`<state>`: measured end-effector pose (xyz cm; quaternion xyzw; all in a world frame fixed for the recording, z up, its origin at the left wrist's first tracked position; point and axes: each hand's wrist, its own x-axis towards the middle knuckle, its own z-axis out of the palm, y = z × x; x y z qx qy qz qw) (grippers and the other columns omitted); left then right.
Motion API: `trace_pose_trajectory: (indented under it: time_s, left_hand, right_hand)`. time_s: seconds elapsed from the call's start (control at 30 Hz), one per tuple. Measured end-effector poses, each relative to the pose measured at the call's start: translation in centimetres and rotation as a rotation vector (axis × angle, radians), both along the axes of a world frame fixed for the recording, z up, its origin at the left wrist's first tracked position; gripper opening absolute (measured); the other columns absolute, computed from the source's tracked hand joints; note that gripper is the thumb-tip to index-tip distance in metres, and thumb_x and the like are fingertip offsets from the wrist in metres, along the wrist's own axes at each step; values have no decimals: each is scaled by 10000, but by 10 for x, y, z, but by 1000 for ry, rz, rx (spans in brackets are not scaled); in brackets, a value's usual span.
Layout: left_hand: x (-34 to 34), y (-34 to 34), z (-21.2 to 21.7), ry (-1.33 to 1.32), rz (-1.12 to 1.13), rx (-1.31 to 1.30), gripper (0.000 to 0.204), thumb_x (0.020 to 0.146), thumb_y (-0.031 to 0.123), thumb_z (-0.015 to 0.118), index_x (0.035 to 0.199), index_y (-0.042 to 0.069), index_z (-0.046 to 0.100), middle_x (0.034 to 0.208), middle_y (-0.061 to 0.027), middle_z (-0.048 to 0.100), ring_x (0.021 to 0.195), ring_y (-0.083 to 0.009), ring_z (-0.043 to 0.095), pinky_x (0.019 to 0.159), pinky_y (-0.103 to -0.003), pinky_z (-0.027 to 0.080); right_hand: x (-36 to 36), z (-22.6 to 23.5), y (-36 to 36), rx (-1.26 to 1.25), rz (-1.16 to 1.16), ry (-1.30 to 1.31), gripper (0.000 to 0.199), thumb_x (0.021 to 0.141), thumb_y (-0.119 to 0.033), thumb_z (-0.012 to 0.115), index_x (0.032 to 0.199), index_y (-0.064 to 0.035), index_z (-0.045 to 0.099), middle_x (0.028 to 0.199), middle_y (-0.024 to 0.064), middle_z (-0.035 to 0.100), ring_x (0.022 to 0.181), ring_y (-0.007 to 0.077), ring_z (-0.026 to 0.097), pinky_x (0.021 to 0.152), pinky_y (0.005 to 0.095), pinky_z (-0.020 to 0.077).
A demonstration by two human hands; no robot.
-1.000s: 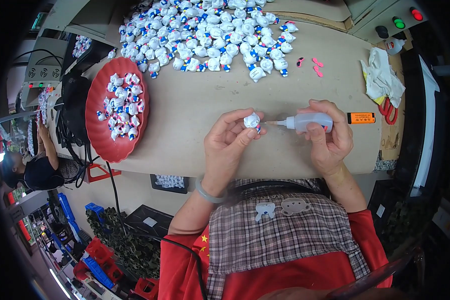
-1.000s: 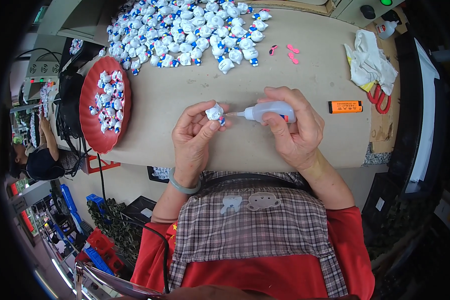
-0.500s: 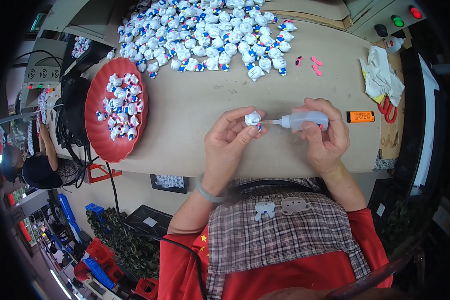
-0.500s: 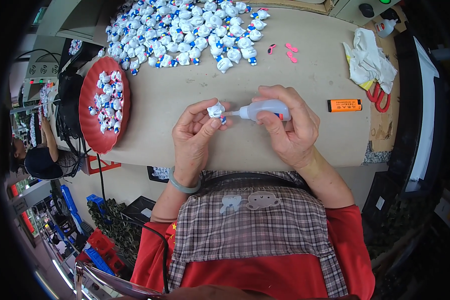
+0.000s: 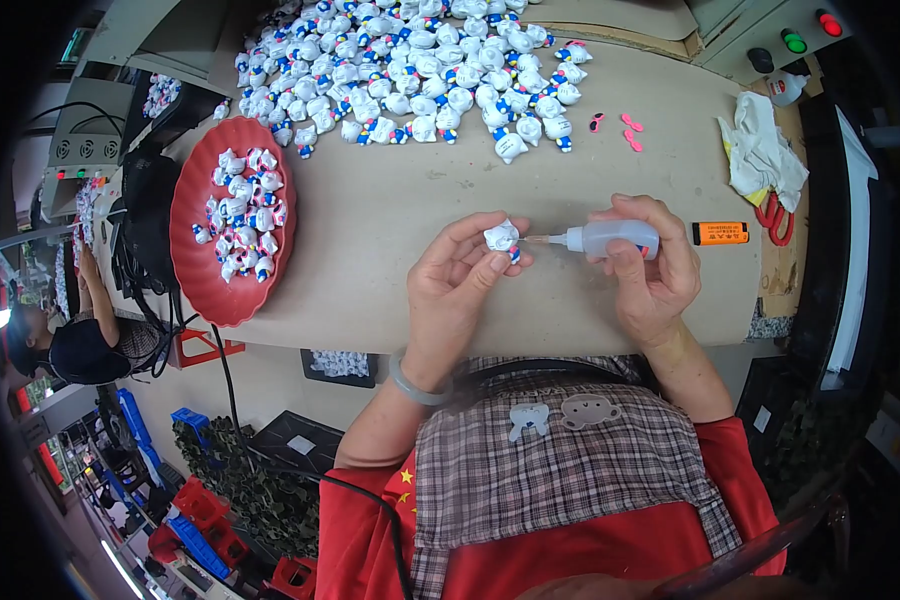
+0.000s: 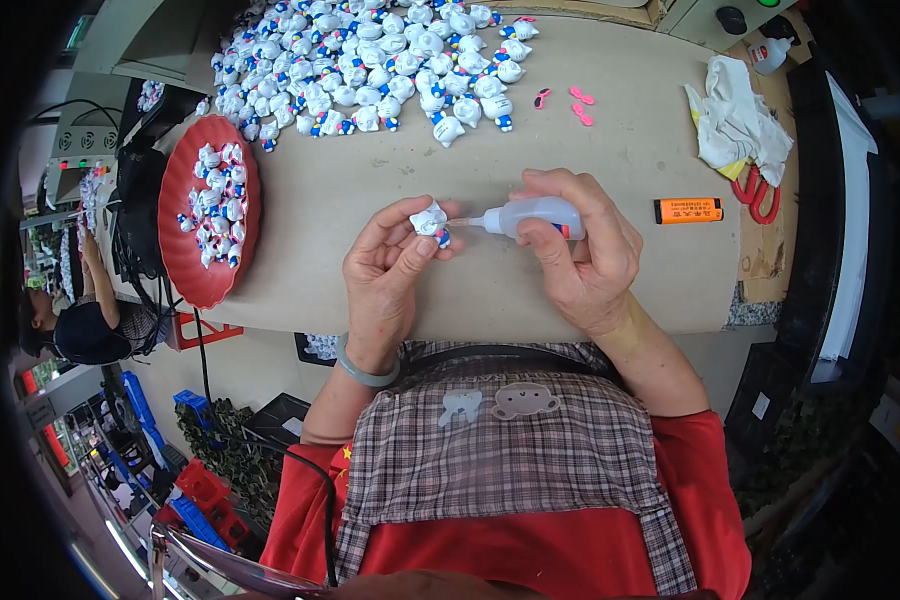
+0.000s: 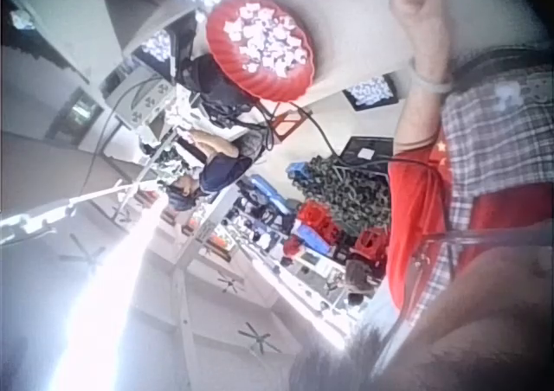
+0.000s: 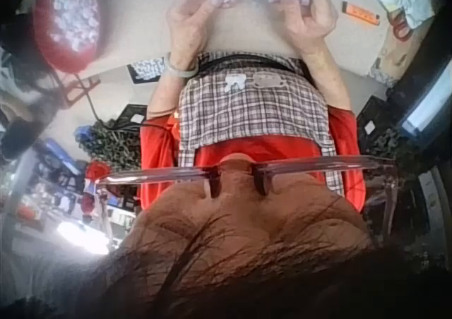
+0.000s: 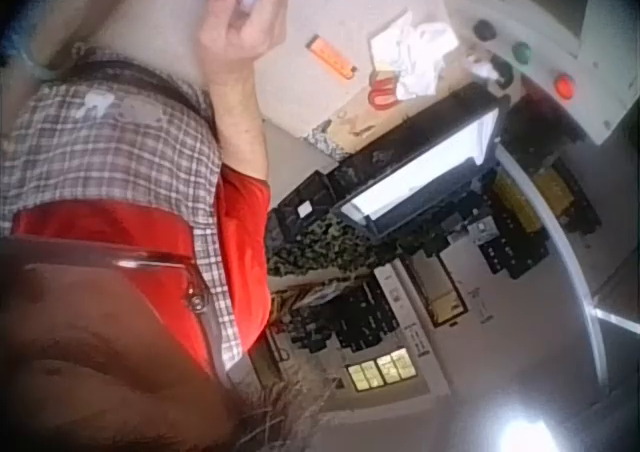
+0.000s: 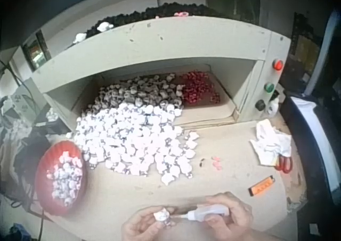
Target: The person assembles plastic figurines by gluing pink bows onto cat heads with a glue bottle.
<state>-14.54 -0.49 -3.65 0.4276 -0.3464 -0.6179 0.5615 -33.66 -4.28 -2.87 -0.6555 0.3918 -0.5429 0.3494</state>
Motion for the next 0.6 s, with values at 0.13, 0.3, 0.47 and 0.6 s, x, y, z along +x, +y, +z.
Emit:
trace_pose_trajectory:
  time_s: [0.13, 0.3, 0.47, 0.6]
  left_hand:
    - [-3, -1, -1, -5, 46, -1, 341, 880, 15, 588, 1206, -44, 508, 1133, -227, 605, 908, -206, 655, 796, -279, 535]
    - [-3, -1, -1, 4, 42, 2, 351, 876, 7, 588, 1212, -45, 501, 1135, -230, 602, 915, -207, 653, 802, -280, 533]
    - [-1, -1, 1, 19, 34, 3, 348, 872, -9, 581, 1209, -44, 502, 1143, -235, 598, 918, -204, 652, 804, -282, 532]
    - [2, -1, -1, 34, -27, -9, 325, 894, -35, 534, 1216, -36, 487, 1182, -207, 579, 960, -203, 626, 813, -287, 510]
  right_hand:
    - [-1, 1, 0, -22, -2, 43, 332, 868, -156, 655, 1115, 40, 551, 863, 141, 643, 727, 163, 647, 583, 229, 500]
    - [1, 0, 0, -15, 16, 42, 336, 874, -158, 649, 1123, 42, 546, 878, 146, 643, 724, 156, 645, 580, 221, 501]
    - [0, -3, 0, 36, 46, -105, 329, 889, -135, 624, 1145, 49, 533, 928, 155, 636, 731, 147, 643, 581, 216, 520]
    - [0, -3, 0, 30, 44, -107, 321, 893, -124, 617, 1151, 46, 531, 927, 153, 636, 730, 150, 644, 579, 220, 521]
